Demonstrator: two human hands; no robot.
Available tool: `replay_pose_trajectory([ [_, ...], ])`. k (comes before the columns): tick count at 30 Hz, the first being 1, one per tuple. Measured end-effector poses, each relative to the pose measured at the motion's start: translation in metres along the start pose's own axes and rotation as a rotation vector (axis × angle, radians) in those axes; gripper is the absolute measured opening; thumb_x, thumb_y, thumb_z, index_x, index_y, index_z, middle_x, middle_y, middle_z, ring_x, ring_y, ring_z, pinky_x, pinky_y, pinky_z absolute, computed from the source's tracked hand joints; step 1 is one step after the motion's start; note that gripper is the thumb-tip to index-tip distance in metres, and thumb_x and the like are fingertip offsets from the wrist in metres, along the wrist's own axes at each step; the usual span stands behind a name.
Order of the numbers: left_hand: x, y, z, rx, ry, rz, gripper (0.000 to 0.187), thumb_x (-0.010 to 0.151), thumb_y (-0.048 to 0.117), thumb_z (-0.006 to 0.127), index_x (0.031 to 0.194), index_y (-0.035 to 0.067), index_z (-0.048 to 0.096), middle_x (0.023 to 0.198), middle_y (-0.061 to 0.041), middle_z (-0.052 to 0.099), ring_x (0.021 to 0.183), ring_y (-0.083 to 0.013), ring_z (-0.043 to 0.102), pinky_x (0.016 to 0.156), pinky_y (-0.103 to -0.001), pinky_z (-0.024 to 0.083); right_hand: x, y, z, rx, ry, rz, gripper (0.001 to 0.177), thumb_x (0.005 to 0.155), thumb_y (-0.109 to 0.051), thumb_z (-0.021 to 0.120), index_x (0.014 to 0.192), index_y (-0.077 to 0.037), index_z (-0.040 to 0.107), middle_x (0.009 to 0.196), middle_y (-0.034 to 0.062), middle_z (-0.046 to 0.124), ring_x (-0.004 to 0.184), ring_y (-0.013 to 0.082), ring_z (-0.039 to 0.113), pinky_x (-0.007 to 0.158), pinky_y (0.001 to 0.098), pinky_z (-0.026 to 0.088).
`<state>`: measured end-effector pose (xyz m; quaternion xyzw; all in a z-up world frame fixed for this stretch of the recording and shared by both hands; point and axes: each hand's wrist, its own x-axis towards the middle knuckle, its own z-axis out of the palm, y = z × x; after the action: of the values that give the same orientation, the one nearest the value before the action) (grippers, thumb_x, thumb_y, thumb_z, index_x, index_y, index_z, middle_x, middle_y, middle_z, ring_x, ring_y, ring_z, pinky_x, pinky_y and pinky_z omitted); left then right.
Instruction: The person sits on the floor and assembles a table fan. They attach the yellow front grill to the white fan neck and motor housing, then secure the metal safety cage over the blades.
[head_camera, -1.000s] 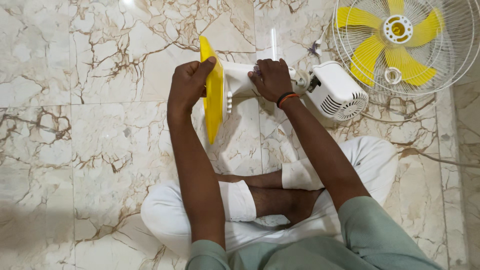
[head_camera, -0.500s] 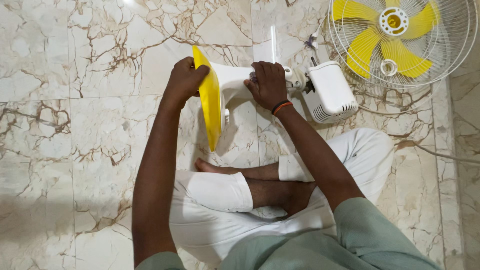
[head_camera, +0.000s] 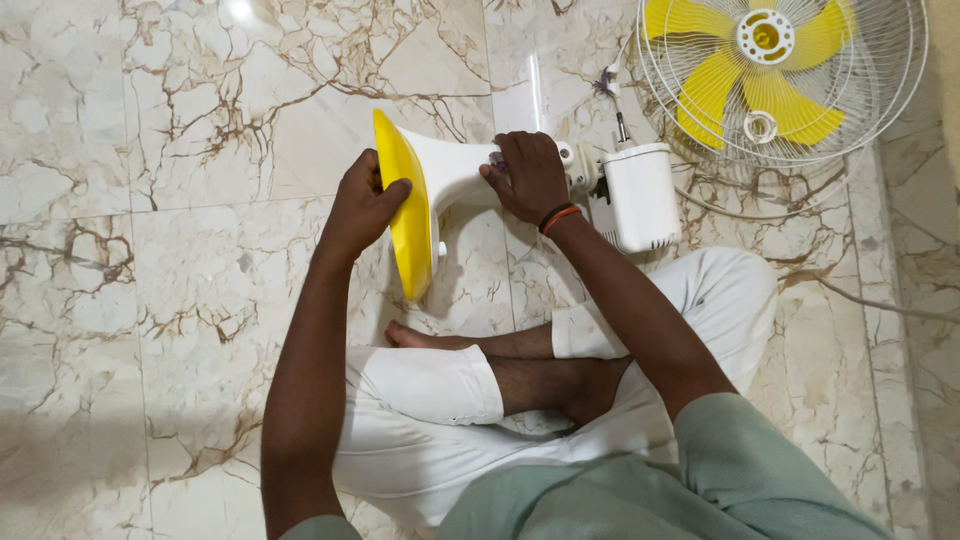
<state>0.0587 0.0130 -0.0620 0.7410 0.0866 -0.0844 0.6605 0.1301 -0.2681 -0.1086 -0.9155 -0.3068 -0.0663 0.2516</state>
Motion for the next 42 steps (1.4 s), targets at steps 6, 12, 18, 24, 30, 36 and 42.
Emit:
replay_pose_trajectory([
  [6,0.001,-0.01,-0.001,-0.073,-0.016,-0.022,0.024,0.089,0.008,0.069,0.111,0.0,0.062,0.098,-0.007,0.071,0.084,-0.0123,0.068,0.077,-0.029,0.058,0.023,0.02,-0.007,0.055,-0.218,0.17,0.05,0.105,-0.048,0.048,0.086,-0.008,0.071,0.084,0.0143,0.069,0.079,0.0363,0.065,0.074,0.05,0.05],
  [12,-0.001,-0.011,-0.003,-0.072,-0.093,-0.027,0.029,0.09,0.009,0.07,0.115,0.0,0.06,0.101,-0.007,0.07,0.088,-0.0131,0.068,0.08,-0.03,0.058,0.053,0.052,-0.008,-0.084,-0.808,0.519,0.084,0.101,-0.07,0.021,0.094,-0.006,0.075,0.096,0.0197,0.077,0.094,0.0358,0.072,0.089,0.0473,0.054],
  [18,0.0,-0.009,-0.007,-0.138,-0.169,-0.011,0.031,0.093,0.011,0.069,0.12,0.001,0.057,0.106,-0.007,0.069,0.092,-0.0137,0.068,0.082,-0.03,0.058,0.083,0.029,0.024,0.007,-0.89,0.48,0.095,0.099,-0.074,0.012,0.119,-0.003,0.072,0.126,0.0254,0.068,0.118,0.0403,0.063,0.108,0.0479,0.043],
  [24,-0.007,-0.005,-0.005,-0.118,-0.15,-0.056,0.03,0.094,0.011,0.069,0.119,0.001,0.057,0.104,-0.008,0.069,0.089,-0.014,0.069,0.078,-0.031,0.059,0.094,-0.042,0.052,0.17,-0.614,0.39,0.07,0.1,-0.059,0.025,0.105,-0.01,0.075,0.099,0.0176,0.074,0.096,0.039,0.068,0.09,0.05,0.049],
  [30,-0.01,0.001,-0.005,-0.138,-0.168,-0.077,0.03,0.093,0.011,0.068,0.12,0.001,0.057,0.104,-0.007,0.07,0.089,-0.0139,0.07,0.077,-0.031,0.06,0.046,-0.03,0.012,0.197,-0.192,0.055,0.042,0.105,-0.034,0.044,0.095,-0.006,0.072,0.086,0.0166,0.071,0.081,0.0384,0.064,0.078,0.0516,0.048],
  [36,-0.007,0.0,-0.005,-0.075,-0.157,-0.06,0.031,0.094,0.011,0.07,0.121,0.0,0.058,0.105,-0.008,0.07,0.09,-0.0141,0.069,0.079,-0.031,0.059,0.016,0.026,-0.009,0.044,-0.106,-0.024,0.041,0.107,-0.03,0.043,0.09,-0.005,0.072,0.083,0.0153,0.071,0.08,0.0376,0.064,0.093,0.0581,0.043],
  [42,-0.009,-0.001,-0.007,-0.091,-0.158,-0.089,0.03,0.094,0.011,0.069,0.12,0.001,0.058,0.105,-0.007,0.071,0.09,-0.0132,0.07,0.079,-0.03,0.06,0.01,0.081,-0.007,0.156,-0.323,0.336,0.047,0.109,-0.034,0.043,0.089,-0.004,0.072,0.078,0.0152,0.071,0.08,0.0357,0.066,0.102,0.0517,0.047],
])
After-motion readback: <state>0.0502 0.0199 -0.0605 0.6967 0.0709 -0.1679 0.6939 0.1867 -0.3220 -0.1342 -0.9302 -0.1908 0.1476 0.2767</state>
